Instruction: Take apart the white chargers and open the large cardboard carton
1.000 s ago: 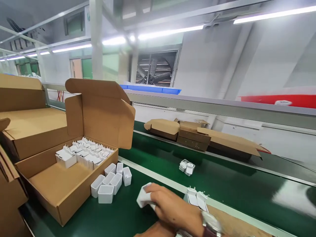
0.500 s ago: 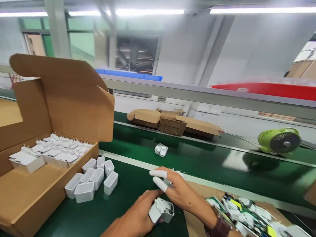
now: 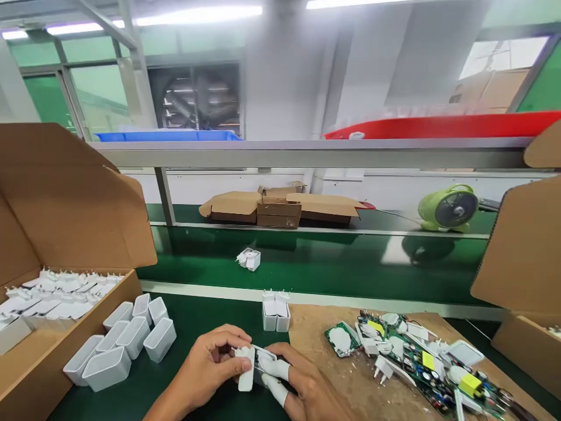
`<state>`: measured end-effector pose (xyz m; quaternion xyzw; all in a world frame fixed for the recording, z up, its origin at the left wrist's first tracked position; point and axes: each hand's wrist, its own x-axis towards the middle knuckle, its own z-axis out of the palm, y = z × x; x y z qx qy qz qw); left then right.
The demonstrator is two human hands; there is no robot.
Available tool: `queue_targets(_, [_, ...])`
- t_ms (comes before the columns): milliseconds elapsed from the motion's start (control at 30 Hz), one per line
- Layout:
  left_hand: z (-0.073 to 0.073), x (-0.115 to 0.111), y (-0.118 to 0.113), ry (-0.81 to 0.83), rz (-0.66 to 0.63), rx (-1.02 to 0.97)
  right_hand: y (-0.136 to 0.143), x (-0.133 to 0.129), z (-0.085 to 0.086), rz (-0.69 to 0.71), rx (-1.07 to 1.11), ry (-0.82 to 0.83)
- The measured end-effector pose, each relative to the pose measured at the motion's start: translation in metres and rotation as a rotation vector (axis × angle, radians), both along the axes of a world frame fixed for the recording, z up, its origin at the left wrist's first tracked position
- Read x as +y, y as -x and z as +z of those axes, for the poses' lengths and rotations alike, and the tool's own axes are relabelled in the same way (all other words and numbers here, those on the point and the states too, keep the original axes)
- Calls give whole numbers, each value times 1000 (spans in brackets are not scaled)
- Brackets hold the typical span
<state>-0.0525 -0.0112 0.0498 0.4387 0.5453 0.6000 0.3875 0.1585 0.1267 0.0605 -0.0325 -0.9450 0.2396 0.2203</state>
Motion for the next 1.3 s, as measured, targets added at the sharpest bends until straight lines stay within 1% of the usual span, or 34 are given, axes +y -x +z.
queue_targets(67, [-1, 6, -5, 24, 64, -53, -3, -4, -1, -43, -49, -48])
queue_targets(100, [1, 10, -9, 25, 104, -28, -4, -6, -2, -69, -73, -88])
queue_targets(200, [9, 21, -21, 32, 229, 173, -5, -10, -5, -142, -175, -258])
queue_targets(300, [19, 31, -29, 136, 320, 422, -4, -10, -8, -166, -261, -379])
queue_targets(367, [25, 36, -33, 190, 356, 539, -2, -8, -10, -131, -256, -385])
queue_targets(433, [28, 39, -36, 193, 374, 611, -2, -6, -12, -94, -224, -367])
queue_targets(567, [30, 38, -40, 180, 373, 726, -1, -5, -17, -106, -168, -372])
queue_targets(667, [26, 30, -35, 156, 320, 732, -2, -4, -16, -104, -106, -326])
queue_targets(733, [21, 22, -26, 96, 314, 678, -4, -2, -12, -76, -9, -255])
queue_targets(800, [14, 13, -15, 51, 363, 593, -5, 1, -7, -39, 115, -189])
queue_targets(867, [6, 3, -3, 55, 435, 496, -7, 4, -3, -27, 194, -153])
queue_targets(933, [2, -4, 5, 37, 477, 454, -7, 5, -2, -38, 166, -141])
queue_targets(1000, [2, -7, 9, -82, 444, 529, -7, 3, -4, -34, 67, -137])
queue_targets(1100, [5, -6, 4, -336, 260, 767, -6, -1, -9, -29, -34, -124])
queue_targets(1133, [5, -4, 0, -380, 199, 832, -6, -2, -11, -32, -30, -124])
queue_targets(1200, [2, -2, -8, -383, 125, 891, -6, -4, -12, -46, 9, -118])
queue_targets(1300, [-5, -3, -16, -332, 105, 852, -4, -7, -10, -87, 54, -51])
